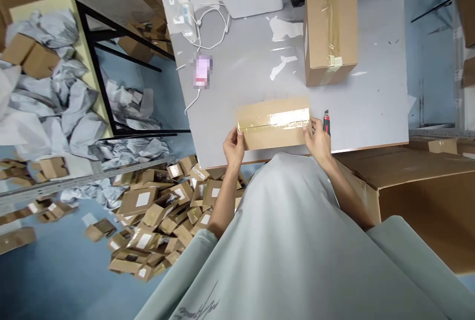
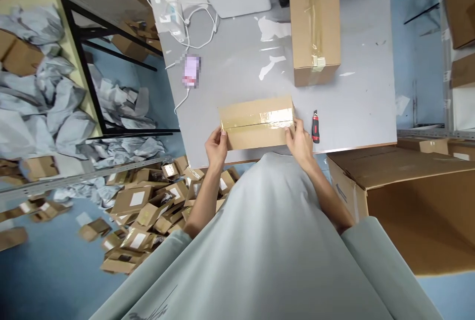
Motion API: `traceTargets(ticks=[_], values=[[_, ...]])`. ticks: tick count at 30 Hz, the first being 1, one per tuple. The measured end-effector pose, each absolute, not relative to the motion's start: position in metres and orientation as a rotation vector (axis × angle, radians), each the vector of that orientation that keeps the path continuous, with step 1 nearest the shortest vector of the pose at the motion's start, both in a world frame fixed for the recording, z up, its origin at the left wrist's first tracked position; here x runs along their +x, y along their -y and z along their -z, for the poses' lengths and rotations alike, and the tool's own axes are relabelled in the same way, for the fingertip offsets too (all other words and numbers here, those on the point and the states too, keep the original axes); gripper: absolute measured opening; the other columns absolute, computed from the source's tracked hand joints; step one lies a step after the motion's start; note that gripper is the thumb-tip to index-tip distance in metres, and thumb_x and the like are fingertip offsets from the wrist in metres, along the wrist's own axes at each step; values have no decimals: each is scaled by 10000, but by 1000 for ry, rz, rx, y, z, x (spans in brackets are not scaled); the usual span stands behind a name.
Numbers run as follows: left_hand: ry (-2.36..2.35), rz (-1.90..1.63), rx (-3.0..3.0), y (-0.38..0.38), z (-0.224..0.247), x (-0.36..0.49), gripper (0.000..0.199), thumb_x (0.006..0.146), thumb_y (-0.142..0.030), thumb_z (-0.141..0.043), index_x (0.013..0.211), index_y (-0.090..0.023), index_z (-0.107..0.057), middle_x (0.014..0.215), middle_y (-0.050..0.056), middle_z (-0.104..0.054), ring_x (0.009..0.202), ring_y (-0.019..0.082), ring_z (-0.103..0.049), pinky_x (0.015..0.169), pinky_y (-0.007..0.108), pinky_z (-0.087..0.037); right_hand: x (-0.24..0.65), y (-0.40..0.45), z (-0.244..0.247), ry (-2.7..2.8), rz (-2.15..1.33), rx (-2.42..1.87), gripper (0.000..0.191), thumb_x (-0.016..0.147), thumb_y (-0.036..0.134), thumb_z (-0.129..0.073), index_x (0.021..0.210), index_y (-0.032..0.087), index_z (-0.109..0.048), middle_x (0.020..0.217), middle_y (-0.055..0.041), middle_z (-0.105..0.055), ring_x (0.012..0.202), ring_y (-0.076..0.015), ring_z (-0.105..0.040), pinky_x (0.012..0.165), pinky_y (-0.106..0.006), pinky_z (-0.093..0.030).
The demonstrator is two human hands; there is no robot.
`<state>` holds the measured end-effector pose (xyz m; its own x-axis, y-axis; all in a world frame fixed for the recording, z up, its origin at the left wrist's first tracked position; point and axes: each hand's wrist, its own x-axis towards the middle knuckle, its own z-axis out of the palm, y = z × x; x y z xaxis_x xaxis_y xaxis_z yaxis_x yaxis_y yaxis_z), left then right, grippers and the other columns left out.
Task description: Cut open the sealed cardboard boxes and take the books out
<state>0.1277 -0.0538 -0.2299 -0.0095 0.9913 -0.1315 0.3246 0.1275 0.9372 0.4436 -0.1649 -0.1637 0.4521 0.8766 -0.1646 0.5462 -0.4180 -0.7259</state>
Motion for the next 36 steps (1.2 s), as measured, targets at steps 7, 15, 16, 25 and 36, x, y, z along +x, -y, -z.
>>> traceTargets(ticks=[7,15,16,25,36], values=[[-1629,-784,1349,58,238,156,571,1074,-557,-679,1475,-150,-689,1493,217,-757,1418,337,-729,1295,526,-520,479,172,207,1054,-893,-1884,499,1107,533,-528,1487,229,-634,1473,-181,-780,1391,-358,-753,1093,-515,-655],[-1707,-856,1648,37,205,188,876,1037,-700,-706,1705,-170,-500,1810,229,-454,1727,340,-396,1448,507,-276,568,132,250,832,-647,-1966,931,984,827,-599,1632,161,-547,1628,-278,-628,1480,-399,-660,1202,-594,-578],[-1631,-879,1705,26,200,204,866,1049,-712,-685,1712,-187,-500,1814,210,-456,1726,330,-399,1449,491,-278,582,114,252,804,-617,-1976,1055,948,862,-635,1704,147,-456,1711,-294,-540,1552,-410,-596,1246,-603,-540],[-1177,-495,1567,-85,192,425,856,998,-572,-786,1681,-125,-532,1741,297,-521,1627,461,-525,1342,627,-433,622,-28,219,624,-550,-2005,1173,936,673,-783,1728,-14,-255,1705,-394,-471,1645,-403,-456,1343,-563,-409],[-971,-216,1724,-55,200,525,685,982,-313,-747,1624,-173,-554,1481,194,-769,1326,340,-773,1156,449,-601,705,17,225,538,-465,-1966,864,910,512,-794,1572,83,-441,1531,-304,-650,1433,-346,-624,1243,-510,-510]])
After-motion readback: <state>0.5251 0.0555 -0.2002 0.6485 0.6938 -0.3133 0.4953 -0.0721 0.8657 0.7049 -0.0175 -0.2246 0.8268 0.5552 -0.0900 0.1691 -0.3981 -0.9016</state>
